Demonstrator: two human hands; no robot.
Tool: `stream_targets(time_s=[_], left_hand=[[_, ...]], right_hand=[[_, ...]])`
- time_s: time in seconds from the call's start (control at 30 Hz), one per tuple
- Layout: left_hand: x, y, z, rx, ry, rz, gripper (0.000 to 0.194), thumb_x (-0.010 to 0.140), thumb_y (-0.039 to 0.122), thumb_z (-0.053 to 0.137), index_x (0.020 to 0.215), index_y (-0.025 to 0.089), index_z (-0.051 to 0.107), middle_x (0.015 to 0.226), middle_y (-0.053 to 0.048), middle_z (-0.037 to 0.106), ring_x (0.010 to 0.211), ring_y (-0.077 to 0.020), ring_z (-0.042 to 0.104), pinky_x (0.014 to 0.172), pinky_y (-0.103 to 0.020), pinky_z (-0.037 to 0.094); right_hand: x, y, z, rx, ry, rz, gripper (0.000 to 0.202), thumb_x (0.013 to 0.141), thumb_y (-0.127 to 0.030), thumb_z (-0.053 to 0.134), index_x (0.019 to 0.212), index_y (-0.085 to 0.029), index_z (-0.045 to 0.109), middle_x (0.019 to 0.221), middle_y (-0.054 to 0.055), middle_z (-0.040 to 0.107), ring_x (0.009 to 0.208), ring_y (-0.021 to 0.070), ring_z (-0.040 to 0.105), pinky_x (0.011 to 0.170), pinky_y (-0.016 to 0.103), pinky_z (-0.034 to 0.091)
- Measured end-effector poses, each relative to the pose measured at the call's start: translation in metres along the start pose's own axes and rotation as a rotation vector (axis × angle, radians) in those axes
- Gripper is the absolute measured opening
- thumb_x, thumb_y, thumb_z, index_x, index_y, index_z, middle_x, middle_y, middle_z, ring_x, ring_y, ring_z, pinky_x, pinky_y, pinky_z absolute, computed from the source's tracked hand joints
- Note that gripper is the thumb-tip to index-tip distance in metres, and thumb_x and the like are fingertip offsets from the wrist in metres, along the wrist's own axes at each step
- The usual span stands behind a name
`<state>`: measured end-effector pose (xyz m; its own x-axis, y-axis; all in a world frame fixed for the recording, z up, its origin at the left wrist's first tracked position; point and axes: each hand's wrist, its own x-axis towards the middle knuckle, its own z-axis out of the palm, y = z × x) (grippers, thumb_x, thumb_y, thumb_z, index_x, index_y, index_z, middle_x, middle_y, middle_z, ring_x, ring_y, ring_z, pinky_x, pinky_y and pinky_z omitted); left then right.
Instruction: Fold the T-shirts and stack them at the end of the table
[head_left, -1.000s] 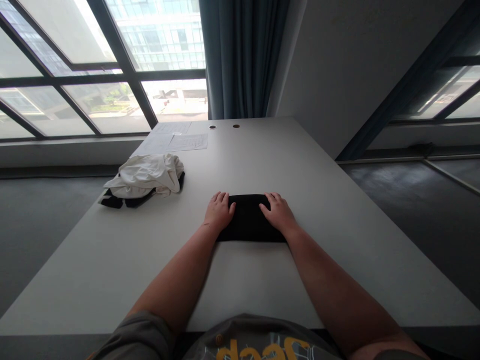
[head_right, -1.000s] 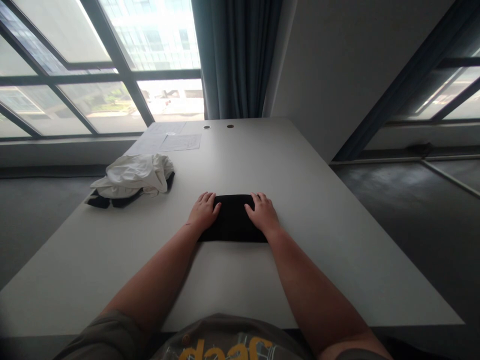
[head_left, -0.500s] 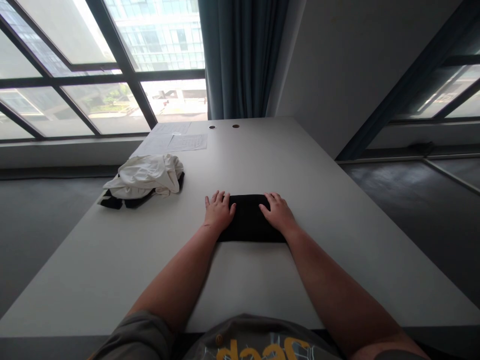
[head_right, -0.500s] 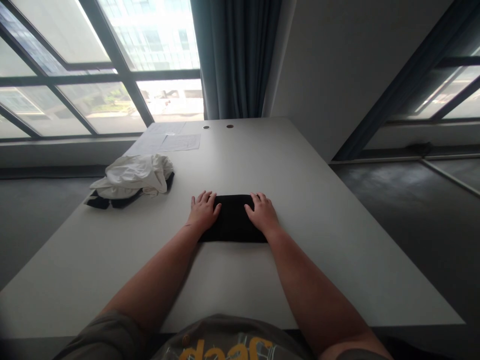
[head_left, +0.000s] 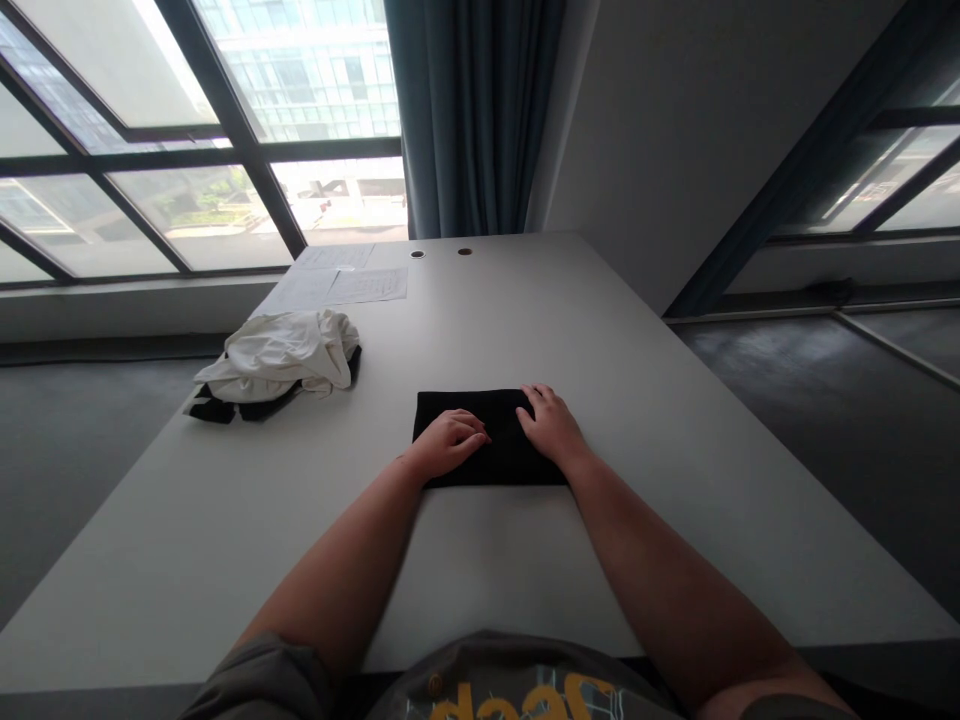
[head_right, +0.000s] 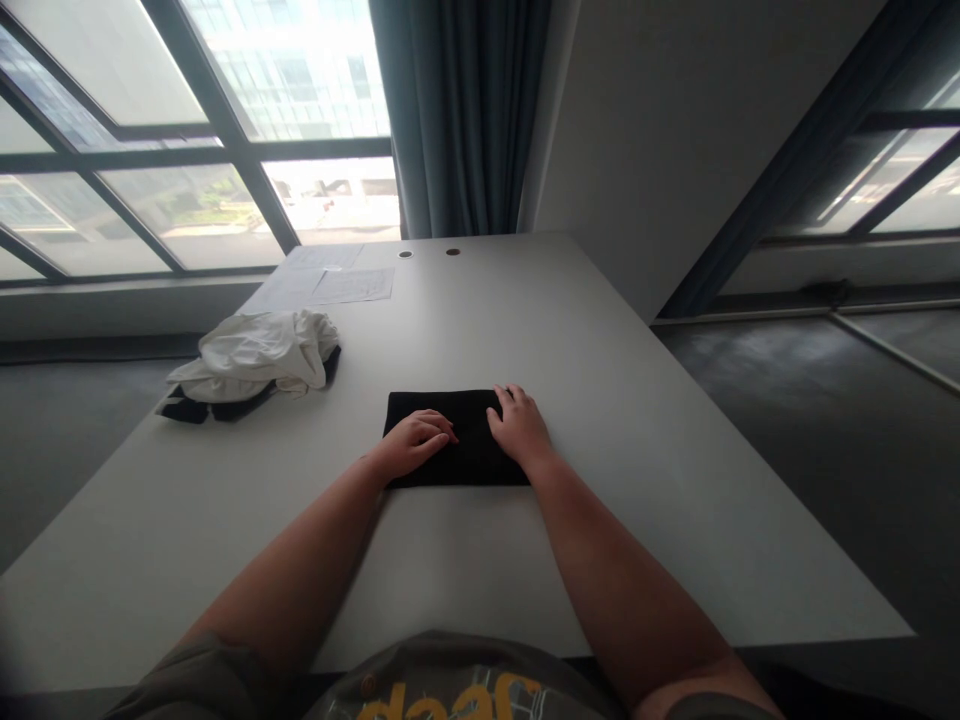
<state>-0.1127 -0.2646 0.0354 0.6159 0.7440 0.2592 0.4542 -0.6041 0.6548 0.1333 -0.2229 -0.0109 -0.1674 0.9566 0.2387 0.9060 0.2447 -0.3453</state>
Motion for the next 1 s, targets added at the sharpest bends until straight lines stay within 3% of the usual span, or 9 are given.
stream_targets(time_s=[0.1,0.17,0.23,0.33,0.4,0.63,0.73,0.87,1.0], left_hand=[[0.001,-0.003,0.004,0.018,0.117,-0.015,0.033,0.100,0.029,0.049,0.076,0.022,0.071,0.082,-0.005,0.073,0.093,-0.0215,0.068,0.093,-0.038,0.053],[0.001,-0.002,0.007,0.079,0.163,-0.048,0.020,0.096,0.027,0.057,0.082,0.022,0.070,0.086,-0.004,0.072,0.090,-0.0210,0.067,0.091,-0.038,0.053],[0.000,-0.001,0.009,0.139,0.142,-0.034,0.006,0.090,0.024,0.066,0.094,0.024,0.071,0.101,-0.004,0.073,0.101,-0.0220,0.065,0.097,-0.040,0.050],[0.000,0.002,0.010,0.223,0.071,0.001,0.020,0.087,0.025,0.072,0.107,0.028,0.072,0.123,-0.003,0.070,0.119,-0.0243,0.061,0.107,-0.043,0.044],[0.001,0.003,0.012,0.264,0.041,-0.021,0.022,0.087,0.027,0.074,0.109,0.030,0.073,0.126,-0.002,0.069,0.121,-0.0249,0.060,0.107,-0.044,0.044],[0.006,-0.001,0.021,0.312,0.078,-0.115,0.002,0.089,0.026,0.073,0.088,0.027,0.073,0.117,0.000,0.072,0.112,-0.0234,0.062,0.100,-0.041,0.047],[0.007,-0.005,0.022,0.256,0.157,-0.145,0.007,0.091,0.022,0.070,0.085,0.025,0.070,0.111,0.000,0.074,0.106,-0.0210,0.064,0.098,-0.037,0.049],[0.007,-0.013,0.019,0.304,0.346,-0.318,0.008,0.093,0.018,0.065,0.087,0.023,0.067,0.108,-0.003,0.074,0.103,-0.0223,0.066,0.097,-0.038,0.050],[0.005,-0.020,0.014,0.396,0.400,-0.416,0.009,0.095,0.019,0.061,0.091,0.023,0.068,0.108,-0.005,0.073,0.103,-0.0240,0.066,0.098,-0.039,0.050]], right_hand=[[0.000,0.001,0.001,0.007,0.005,-0.008,0.054,0.098,-0.033,0.050,0.147,-0.011,0.057,0.148,0.019,0.054,0.134,0.0325,0.053,0.118,0.044,0.039],[0.001,0.002,0.002,0.013,0.012,-0.012,0.053,0.098,-0.033,0.050,0.146,-0.011,0.058,0.148,0.019,0.054,0.134,0.0329,0.053,0.117,0.045,0.040],[0.001,0.003,0.003,0.017,0.017,-0.015,0.053,0.098,-0.033,0.050,0.146,-0.011,0.058,0.148,0.020,0.054,0.134,0.0334,0.052,0.117,0.045,0.040],[0.001,0.004,0.004,0.016,0.023,-0.018,0.053,0.098,-0.034,0.050,0.146,-0.011,0.058,0.148,0.020,0.054,0.134,0.0335,0.052,0.117,0.045,0.040],[0.002,0.005,0.006,0.012,0.024,-0.020,0.053,0.098,-0.034,0.050,0.145,-0.011,0.058,0.147,0.020,0.054,0.134,0.0332,0.053,0.116,0.045,0.041],[0.002,0.007,0.006,0.001,0.035,-0.033,0.052,0.097,-0.035,0.051,0.145,-0.014,0.058,0.146,0.019,0.055,0.133,0.0321,0.053,0.116,0.044,0.041],[0.002,0.008,0.007,0.009,0.036,-0.030,0.052,0.097,-0.035,0.051,0.144,-0.014,0.059,0.146,0.019,0.055,0.132,0.0328,0.054,0.116,0.045,0.041],[0.002,0.009,0.009,0.033,0.043,-0.037,0.052,0.097,-0.035,0.050,0.143,-0.013,0.059,0.145,0.020,0.056,0.131,0.0337,0.054,0.115,0.047,0.042],[-0.002,0.001,0.005,0.021,0.134,-0.052,0.049,0.094,-0.032,0.055,0.139,-0.013,0.062,0.144,0.021,0.054,0.136,0.0375,0.049,0.116,0.055,0.040]])
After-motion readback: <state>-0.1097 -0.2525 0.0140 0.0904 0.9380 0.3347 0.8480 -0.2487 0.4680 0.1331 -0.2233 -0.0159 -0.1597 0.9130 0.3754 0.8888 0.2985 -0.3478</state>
